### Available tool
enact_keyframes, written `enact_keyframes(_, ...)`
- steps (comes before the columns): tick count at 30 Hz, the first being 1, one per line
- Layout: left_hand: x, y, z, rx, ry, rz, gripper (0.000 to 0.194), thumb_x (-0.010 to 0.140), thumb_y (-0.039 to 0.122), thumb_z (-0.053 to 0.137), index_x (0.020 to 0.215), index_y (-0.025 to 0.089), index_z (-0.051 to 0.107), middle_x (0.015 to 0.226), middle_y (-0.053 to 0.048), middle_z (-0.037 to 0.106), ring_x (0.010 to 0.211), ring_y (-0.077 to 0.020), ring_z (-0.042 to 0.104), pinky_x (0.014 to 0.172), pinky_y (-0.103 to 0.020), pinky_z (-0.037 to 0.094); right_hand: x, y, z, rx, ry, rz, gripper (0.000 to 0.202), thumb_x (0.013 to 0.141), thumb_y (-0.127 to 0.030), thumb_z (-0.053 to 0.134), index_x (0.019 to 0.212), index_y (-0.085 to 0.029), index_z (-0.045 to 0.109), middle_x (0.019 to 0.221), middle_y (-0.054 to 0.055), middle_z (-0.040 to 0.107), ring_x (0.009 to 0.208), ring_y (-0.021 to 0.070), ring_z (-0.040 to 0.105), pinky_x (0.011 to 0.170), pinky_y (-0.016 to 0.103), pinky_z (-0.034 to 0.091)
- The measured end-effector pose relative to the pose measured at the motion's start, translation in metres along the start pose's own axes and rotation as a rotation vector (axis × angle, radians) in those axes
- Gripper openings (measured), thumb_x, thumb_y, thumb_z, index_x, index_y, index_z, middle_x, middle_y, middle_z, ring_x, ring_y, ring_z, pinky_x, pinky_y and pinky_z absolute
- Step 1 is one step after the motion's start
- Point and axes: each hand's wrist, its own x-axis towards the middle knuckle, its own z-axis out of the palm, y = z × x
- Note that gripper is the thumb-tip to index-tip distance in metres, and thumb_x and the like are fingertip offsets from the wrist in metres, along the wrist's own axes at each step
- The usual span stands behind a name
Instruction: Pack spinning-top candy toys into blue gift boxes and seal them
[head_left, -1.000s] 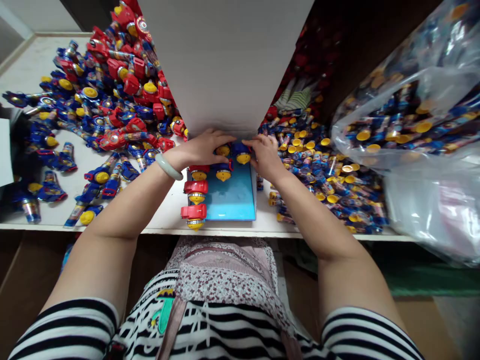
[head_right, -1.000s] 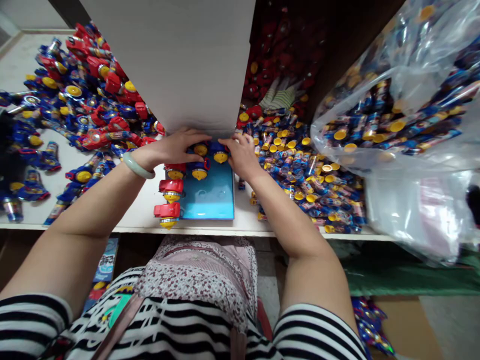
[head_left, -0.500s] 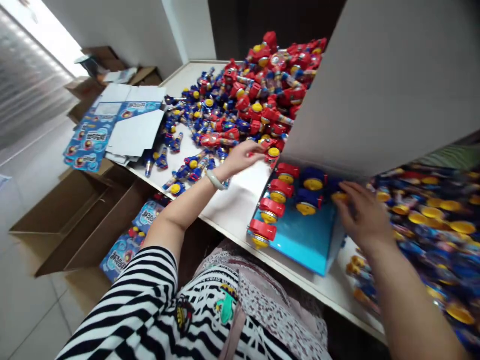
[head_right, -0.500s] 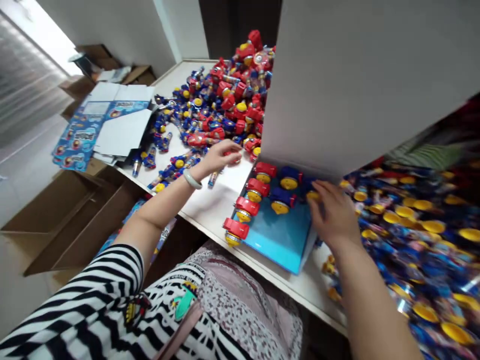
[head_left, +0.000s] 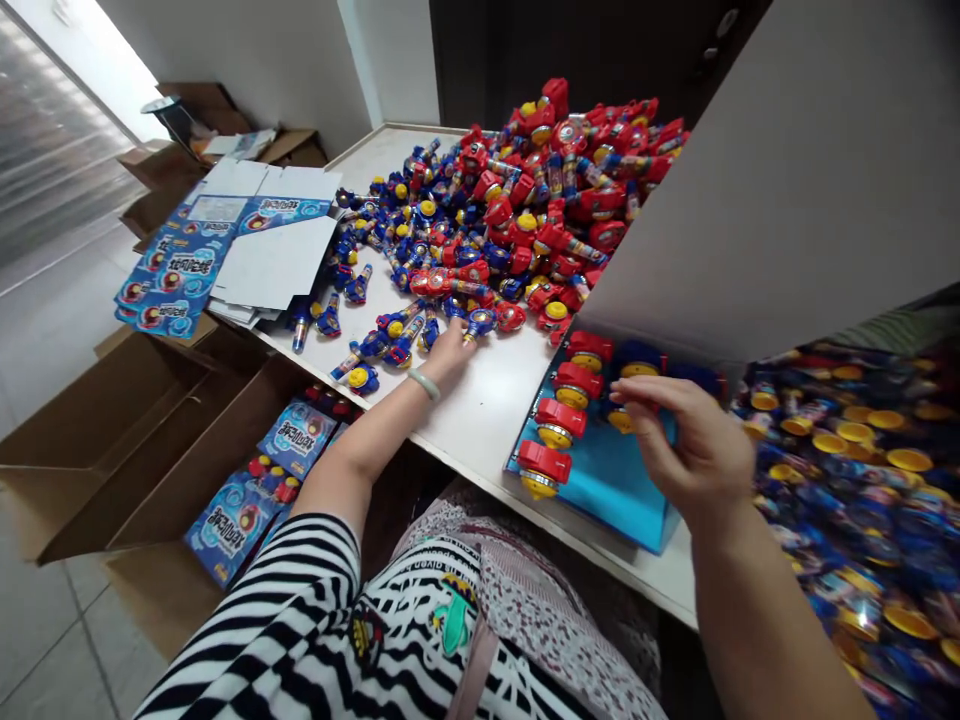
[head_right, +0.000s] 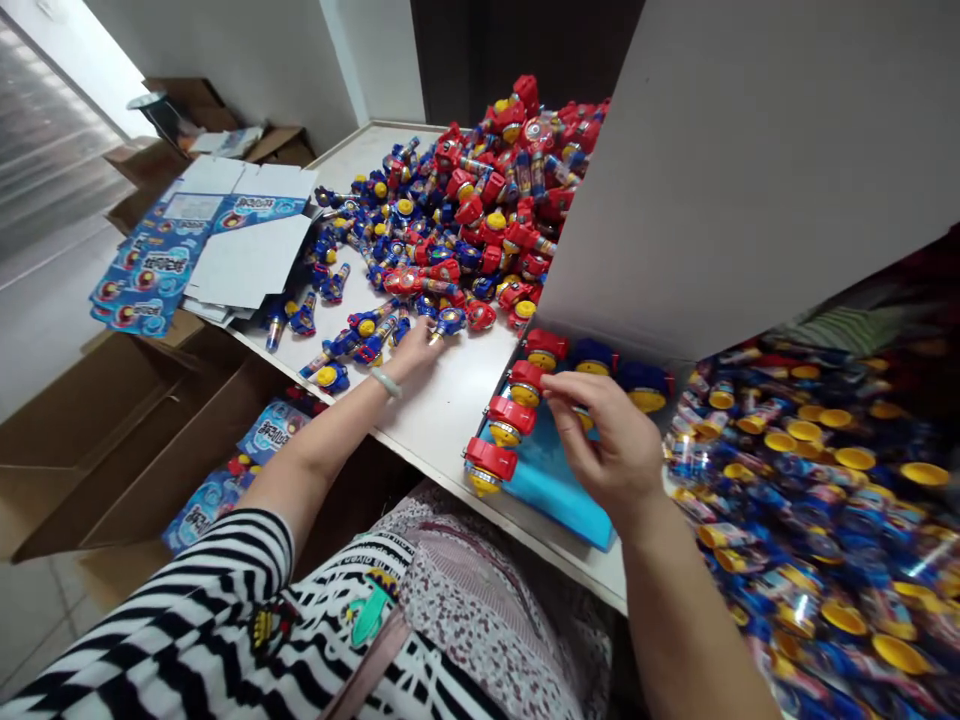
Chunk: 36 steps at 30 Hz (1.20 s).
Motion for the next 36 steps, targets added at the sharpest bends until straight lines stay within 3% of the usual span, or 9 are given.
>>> enact_keyframes(3, -0.024, 0.022, -0.017, -0.672, -0.052, -0.004, 0.021, 0.09, 0.033, 0.058, 0.102, 0.019, 0.048, 0.091, -0.008, 0.067, 0.06, -0.0123, 0.058, 0.058, -0.027, 0.046, 0.003, -0.002, 0.016, 0.154, -0.029, 0.172, 0.036, 0.095, -0.033, 0.058, 0.131, -0.034, 0.057, 0.116, 0.006, 0.07, 0.095, 0.022, 0.072, 0.08, 0.041, 0.064)
enact_keyframes(6, -0.055, 0.066, -0.023, -1.022, -0.331, 0.179, 0.035, 0.086, 0.05, 0.061, 0.101, 0.02, 0.051, 0.08, -0.002, 0.066, 0.049, -0.0085, 0.051, 0.051, -0.024, 0.043, 0.012, -0.001, 0.031, 0.189, -0.052, 0.22, 0.07, 0.094, -0.044, 0.058, 0.153, -0.037, 0.021, 0.141, 0.01, 0.055, 0.114, 0.025, 0.066, 0.08, 0.04, 0.064)
enact_keyframes(11, -0.093, 0.136, -0.006, -0.987, -0.69, 0.414, 0.048, 0.083, 0.06, 0.068, 0.109, 0.022, 0.055, 0.079, 0.0, 0.064, 0.058, -0.0111, 0.058, 0.057, -0.026, 0.05, 0.015, -0.001, 0.021, 0.012, 0.183, 0.165, 0.078, 0.093, -0.052, 0.056, 0.152, -0.037, 0.008, 0.146, 0.013, 0.039, 0.121, 0.0287, 0.06, 0.085, 0.044, 0.062)
enact_keyframes(15, -0.087, 0.16, -0.002, -0.704, -0.74, 0.631, 0.045, 0.088, 0.058, 0.063, 0.113, 0.021, 0.06, 0.104, -0.007, 0.067, 0.088, -0.0177, 0.067, 0.076, -0.031, 0.056, -0.011, -0.002, -0.025, -0.2, 0.318, 0.148, 0.067, 0.093, -0.056, 0.052, 0.148, -0.035, 0.02, 0.138, 0.012, 0.043, 0.12, 0.0312, 0.059, 0.1, 0.054, 0.054)
enact_keyframes(18, -0.044, 0.143, -0.01, -0.41, -0.347, 0.642, 0.036, 0.096, 0.049, 0.053, 0.119, 0.022, 0.06, 0.115, -0.008, 0.066, 0.112, -0.0221, 0.062, 0.097, -0.037, 0.053, -0.04, 0.008, -0.066, -0.382, 0.445, 0.148, 0.064, 0.091, -0.053, 0.057, 0.146, -0.037, 0.028, 0.138, 0.011, 0.042, 0.125, 0.0339, 0.055, 0.105, 0.055, 0.05)
enact_keyframes(21, 0.02, 0.099, -0.012, -0.058, 0.064, 0.467, 0.036, 0.095, 0.032, 0.051, 0.129, 0.02, 0.055, 0.122, -0.011, 0.063, 0.12, -0.0261, 0.056, 0.108, -0.044, 0.047, -0.074, 0.034, -0.086, -0.457, 0.354, 0.199, 0.068, 0.087, -0.047, 0.064, 0.145, -0.032, 0.033, 0.137, 0.013, 0.047, 0.124, 0.0339, 0.056, 0.104, 0.052, 0.051)
enact_keyframes(24, 0.069, 0.052, 0.001, 0.3, -0.042, 0.466, 0.055, 0.082, 0.017, 0.061, 0.137, 0.015, 0.052, 0.14, -0.017, 0.053, 0.133, -0.0338, 0.047, 0.116, -0.051, 0.038, -0.102, 0.064, -0.074, -0.476, 0.245, 0.2, 0.064, 0.088, -0.043, 0.062, 0.143, -0.027, 0.034, 0.131, 0.014, 0.054, 0.119, 0.0308, 0.061, 0.1, 0.049, 0.054)
enact_keyframes(28, 0.091, 0.02, 0.027, 0.473, -0.191, 0.433, 0.08, 0.071, 0.013, 0.065, 0.147, 0.014, 0.041, 0.159, -0.019, 0.029, 0.145, -0.0392, 0.027, 0.12, -0.054, 0.03, -0.118, 0.087, -0.051, -0.471, 0.159, 0.166, 0.059, 0.088, -0.033, 0.056, 0.142, -0.026, 0.034, 0.128, 0.014, 0.061, 0.115, 0.0286, 0.065, 0.095, 0.046, 0.057)
enact_keyframes(36, 0.096, 0.014, 0.035, 0.436, -0.238, 0.489, 0.055, 0.078, 0.026, 0.063, 0.131, 0.01, 0.055, 0.129, -0.019, 0.057, 0.12, -0.0336, 0.052, 0.109, -0.045, 0.041, -0.115, 0.097, -0.065, -0.486, 0.031, 0.233, 0.068, 0.079, -0.027, 0.059, 0.144, -0.025, 0.037, 0.134, 0.015, 0.06, 0.119, 0.0328, 0.064, 0.097, 0.052, 0.056)
